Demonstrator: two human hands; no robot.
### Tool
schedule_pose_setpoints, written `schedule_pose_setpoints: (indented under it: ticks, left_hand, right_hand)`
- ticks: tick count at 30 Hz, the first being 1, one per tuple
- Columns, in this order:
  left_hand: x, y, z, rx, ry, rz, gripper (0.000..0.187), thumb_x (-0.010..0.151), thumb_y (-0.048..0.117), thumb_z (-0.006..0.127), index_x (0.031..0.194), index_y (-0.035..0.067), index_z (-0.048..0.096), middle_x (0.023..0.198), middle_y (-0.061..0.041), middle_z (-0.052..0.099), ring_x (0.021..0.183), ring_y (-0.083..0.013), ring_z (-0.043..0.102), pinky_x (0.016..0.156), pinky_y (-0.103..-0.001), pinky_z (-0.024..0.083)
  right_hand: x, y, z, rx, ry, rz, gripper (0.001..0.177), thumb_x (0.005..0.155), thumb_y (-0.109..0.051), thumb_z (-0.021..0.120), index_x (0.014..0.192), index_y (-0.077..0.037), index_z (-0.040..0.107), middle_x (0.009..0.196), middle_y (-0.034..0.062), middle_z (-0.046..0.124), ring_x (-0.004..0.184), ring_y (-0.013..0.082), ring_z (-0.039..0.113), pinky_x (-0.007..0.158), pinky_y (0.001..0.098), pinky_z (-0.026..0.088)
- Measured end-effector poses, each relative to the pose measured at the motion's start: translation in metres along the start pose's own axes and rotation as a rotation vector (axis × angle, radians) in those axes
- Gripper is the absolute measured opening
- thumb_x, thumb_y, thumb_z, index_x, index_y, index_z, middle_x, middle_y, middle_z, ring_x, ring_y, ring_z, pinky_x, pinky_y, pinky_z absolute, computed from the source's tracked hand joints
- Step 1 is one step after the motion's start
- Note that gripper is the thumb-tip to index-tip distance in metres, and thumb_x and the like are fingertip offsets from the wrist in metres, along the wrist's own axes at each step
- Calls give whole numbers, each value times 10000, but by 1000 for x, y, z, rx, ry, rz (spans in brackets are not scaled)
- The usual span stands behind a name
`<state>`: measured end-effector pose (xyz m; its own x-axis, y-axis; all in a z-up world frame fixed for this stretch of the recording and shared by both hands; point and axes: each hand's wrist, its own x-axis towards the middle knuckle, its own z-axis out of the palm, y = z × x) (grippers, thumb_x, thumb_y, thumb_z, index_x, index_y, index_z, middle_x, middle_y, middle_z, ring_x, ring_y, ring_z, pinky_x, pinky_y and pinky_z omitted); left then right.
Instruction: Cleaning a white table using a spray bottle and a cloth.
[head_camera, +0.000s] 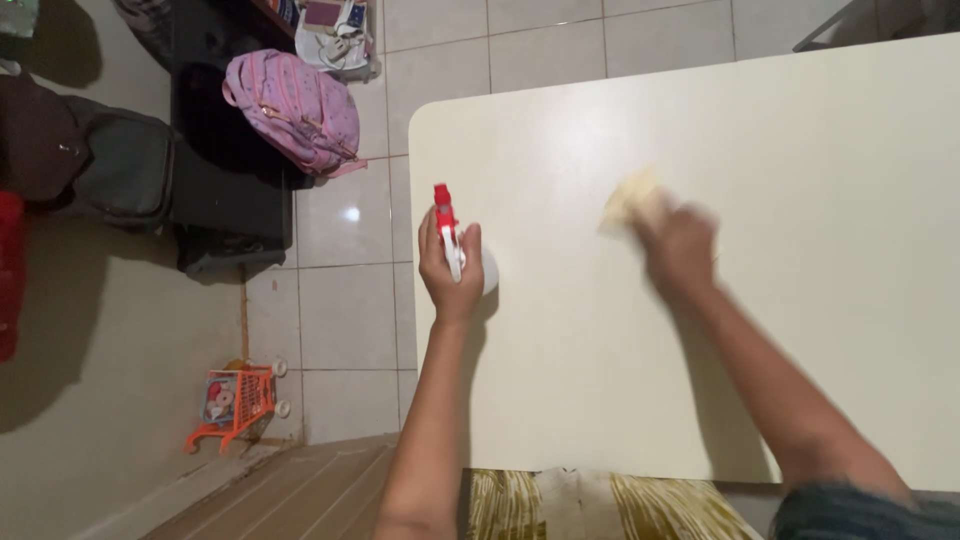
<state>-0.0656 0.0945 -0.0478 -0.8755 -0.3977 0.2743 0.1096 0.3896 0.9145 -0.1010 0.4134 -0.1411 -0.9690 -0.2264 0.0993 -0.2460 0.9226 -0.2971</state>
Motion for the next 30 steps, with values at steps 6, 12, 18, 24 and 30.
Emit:
schedule_pose_setpoints:
  ticks: [6,12,18,24,30]
  left_hand:
    - [31,-10,14,-77,72,97,434,1014,33,700,1425,-16,566,1378,-139,629,1177,-235,670,926,-324,600]
    - [34,-30,21,-55,112,70,486,946,25,719,1406,-6,567,1234,-114,704,998,-196,721,775,-305,600]
    - [29,-32,22,-26,158,48,475,921,13,711,1378,-16,586,1212,-127,718,840,-161,703,760,-306,613]
    - [28,-39,26,117,140,109,522,920,58,714,1416,6,561,1048,-58,751,856,-146,745,774,-288,628]
    - [26,-26,24,70,182,119,503,903,43,696,1392,23,580,1037,-114,745,805,-191,731,751,-326,607]
  right_hand:
    - [34,-10,68,12,270,183,514,1127,-360,641,1246,140,622,1074,344,604,1007,478,551,900,580,416]
    - [-129,-167,-23,593,-380,-231,194,901,-245,720,992,-85,658,1033,178,686,887,361,624,758,504,486]
    - [-40,-55,11,283,-192,-355,156,925,-273,728,905,-124,689,715,137,606,660,309,580,583,481,438]
    - [82,-27,4,-23,326,-172,264,990,-142,616,1235,-126,713,1340,276,654,1093,418,558,907,546,428]
    - [-93,-121,79,149,-108,-244,284,1020,-368,658,1182,-149,739,928,212,631,880,399,570,746,558,418]
